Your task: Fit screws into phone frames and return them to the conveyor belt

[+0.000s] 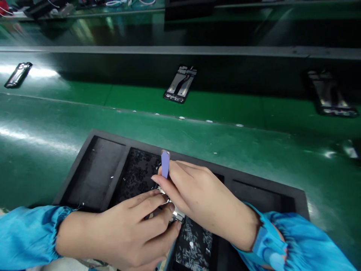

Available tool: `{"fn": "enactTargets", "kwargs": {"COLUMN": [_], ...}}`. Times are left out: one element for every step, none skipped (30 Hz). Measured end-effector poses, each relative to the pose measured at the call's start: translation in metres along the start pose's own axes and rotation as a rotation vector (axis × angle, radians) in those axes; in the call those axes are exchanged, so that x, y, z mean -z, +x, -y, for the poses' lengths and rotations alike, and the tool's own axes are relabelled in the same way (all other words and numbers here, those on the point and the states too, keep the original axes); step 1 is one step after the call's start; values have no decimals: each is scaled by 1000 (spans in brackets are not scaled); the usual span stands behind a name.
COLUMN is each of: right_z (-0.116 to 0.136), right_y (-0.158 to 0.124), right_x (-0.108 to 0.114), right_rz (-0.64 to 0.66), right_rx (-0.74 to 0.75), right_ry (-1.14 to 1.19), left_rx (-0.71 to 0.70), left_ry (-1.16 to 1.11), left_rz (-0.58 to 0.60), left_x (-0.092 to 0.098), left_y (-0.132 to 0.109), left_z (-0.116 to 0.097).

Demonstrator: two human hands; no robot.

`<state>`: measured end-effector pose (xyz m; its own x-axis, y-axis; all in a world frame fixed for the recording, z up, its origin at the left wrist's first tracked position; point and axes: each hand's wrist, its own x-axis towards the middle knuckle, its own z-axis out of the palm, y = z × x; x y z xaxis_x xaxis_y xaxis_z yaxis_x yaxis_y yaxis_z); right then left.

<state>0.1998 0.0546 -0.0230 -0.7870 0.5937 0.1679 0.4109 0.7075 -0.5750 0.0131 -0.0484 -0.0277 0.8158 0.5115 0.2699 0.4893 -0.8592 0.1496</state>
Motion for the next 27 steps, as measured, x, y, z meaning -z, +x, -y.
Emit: {"fn": "enactTargets", "kwargs": {"right_z": [0, 0, 0, 0, 0, 0, 1, 1, 0, 0, 0, 0, 0, 0, 0, 0, 0, 0, 0, 0, 0, -1, -1, -1, -1, -1, -1], "right_y": [-1, -1, -2, -2, -2, -2, -3, -3, -3, -4, -4, -4, -5, -5, -5, -6, -6, -6, -7, -7, -7, -8, -8, -8, -9, -9, -10], "right_x": [0, -1, -1, -1, 0, 0, 0, 0, 0, 1, 1, 1, 1, 1, 1, 0, 0, 0, -1, -1, -2, -2, -3, -3, -4, -4, -4], "right_rz": [-16, -31, -44, -53, -56, -55, -56, -57, -60, -62, -64, -64, -62, -62, -65, -75, -91, -109, -126, -142, -149, -148, -140, -130, -116, -106, -98], "right_rx": [5, 8, 9, 6, 1, -5, -12, -15, -15, -15, -16, -18, -18, -13, 2, 28, 57, 87, 112, 129, 140, 148, 162, 179, 195, 210, 218], "right_ry": [-3, -3, 0, 3, 8, 11, 13, 14, 13, 11, 7, 3, 1, -3, -7, -14, -26, -40, -57, -73, -85, -90, -89, -83, -77, -70, -66], "left_rx": [1, 2, 2, 3, 3, 5, 10, 12, 12, 13, 13, 12, 11, 11, 12, 11, 10, 10, 10, 8, 6, 4, 2, 1, 0, 1, 4], "left_ry": [1, 2, 3, 2, 0, -3, -6, -10, -13, -16, -18, -20, -23, -25, -28, -31, -33, -35, -36, -37, -37, -36, -36, -37, -37, -36, -34], "left_rz": [0, -3, -6, -8, -8, -6, -1, 3, 4, 4, 5, 6, 3, 1, -2, -11, -21, -29, -33, -32, -30, -26, -25, -25, -27, -30, -30], "left_x": [0, 1, 1, 1, 1, 0, 0, 0, 0, 0, 0, 0, 0, 0, 0, -1, -2, -3, -3, -4, -5, -5, -5, -5, -5, -4, -4], "left_y": [0, 0, 0, 0, 0, 0, 0, 0, 0, 0, -1, -1, -1, -1, -1, -1, -1, -1, -1, -1, -1, -2, -2, -2, -2, -2, -2], "left_z": [0, 0, 0, 0, 0, 0, 0, 0, 0, 0, -1, -1, -1, -1, -1, -1, -1, -1, -1, 0, 0, 0, 0, 0, 0, -1, -1]}}
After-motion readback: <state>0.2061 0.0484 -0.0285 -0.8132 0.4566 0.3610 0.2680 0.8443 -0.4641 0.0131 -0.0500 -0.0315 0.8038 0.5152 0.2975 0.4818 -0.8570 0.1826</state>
